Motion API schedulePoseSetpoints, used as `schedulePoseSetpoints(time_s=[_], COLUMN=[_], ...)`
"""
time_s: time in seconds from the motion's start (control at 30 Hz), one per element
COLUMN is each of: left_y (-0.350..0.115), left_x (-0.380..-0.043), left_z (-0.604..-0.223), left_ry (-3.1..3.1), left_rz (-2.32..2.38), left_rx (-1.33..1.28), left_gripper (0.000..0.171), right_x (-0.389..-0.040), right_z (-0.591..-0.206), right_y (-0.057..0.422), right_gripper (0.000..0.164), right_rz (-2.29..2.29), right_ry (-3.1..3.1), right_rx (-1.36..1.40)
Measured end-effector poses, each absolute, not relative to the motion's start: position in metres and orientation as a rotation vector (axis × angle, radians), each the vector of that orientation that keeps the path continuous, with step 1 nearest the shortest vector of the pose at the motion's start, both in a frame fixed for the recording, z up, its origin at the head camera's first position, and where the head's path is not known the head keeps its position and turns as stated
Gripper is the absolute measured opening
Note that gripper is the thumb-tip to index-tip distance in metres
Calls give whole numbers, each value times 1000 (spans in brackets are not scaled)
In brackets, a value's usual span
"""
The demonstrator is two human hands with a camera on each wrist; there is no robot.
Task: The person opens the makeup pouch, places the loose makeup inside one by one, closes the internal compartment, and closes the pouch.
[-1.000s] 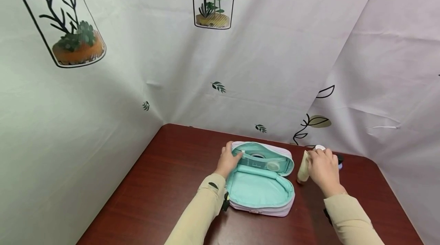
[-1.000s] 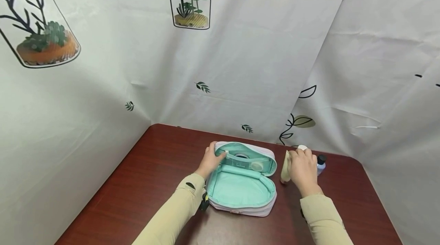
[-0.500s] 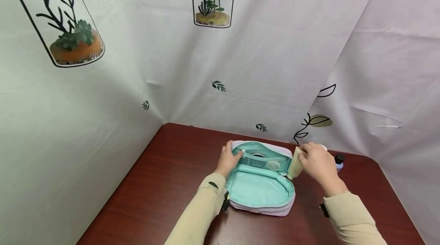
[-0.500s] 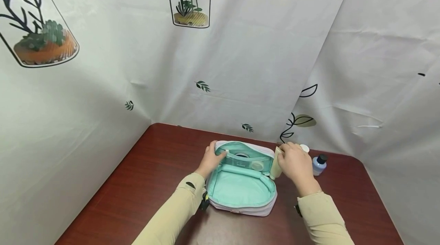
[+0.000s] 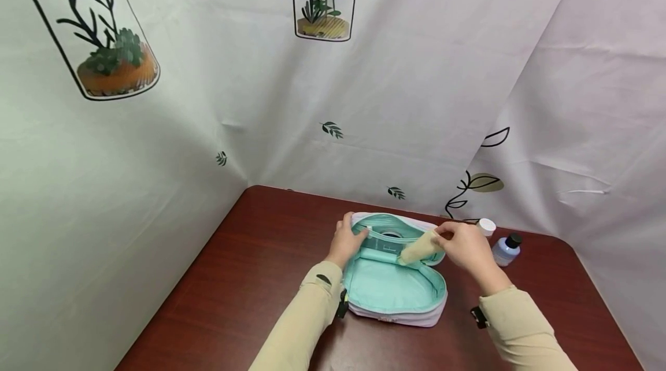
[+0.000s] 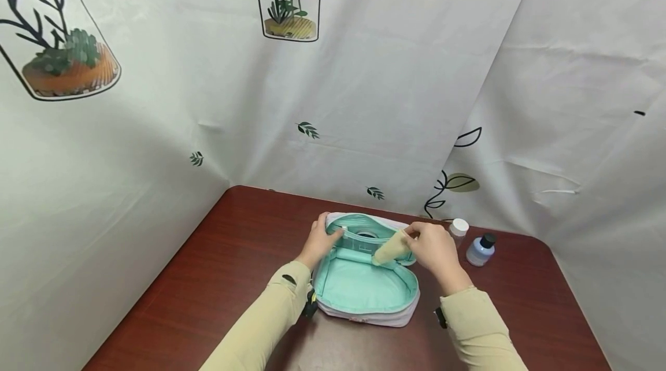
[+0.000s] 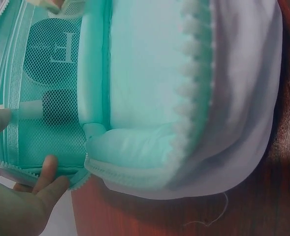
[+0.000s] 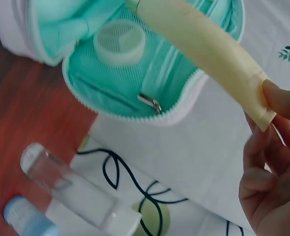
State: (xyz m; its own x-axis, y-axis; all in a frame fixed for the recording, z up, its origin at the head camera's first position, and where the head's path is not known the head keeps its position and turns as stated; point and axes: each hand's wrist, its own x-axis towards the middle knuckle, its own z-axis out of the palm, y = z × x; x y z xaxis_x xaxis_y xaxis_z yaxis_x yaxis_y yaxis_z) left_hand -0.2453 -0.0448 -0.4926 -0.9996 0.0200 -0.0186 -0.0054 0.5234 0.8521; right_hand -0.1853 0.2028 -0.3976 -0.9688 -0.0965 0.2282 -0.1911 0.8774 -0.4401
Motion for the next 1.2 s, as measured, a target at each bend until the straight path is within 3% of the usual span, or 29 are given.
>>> schedulePoseSetpoints(time_s=[0.27, 0.8, 1.2], left_y=[-44, -43, -45], left_x=[-246, -247, -247], left_z=[-491, -493, -487], left_ry=[2734, 2735, 2668], left_rz=[1470, 1461, 1457], left_rx=[10, -20, -18], left_gripper=[59, 59, 60], right_x=[-189, -199, -202], right_z=[-415, -438, -445], right_y=[191, 160, 158], right_gripper=[8, 9, 26], right_rz=[815, 886, 715], right_ry=[-2850, -2889, -3070], right_rx=[272, 268, 254])
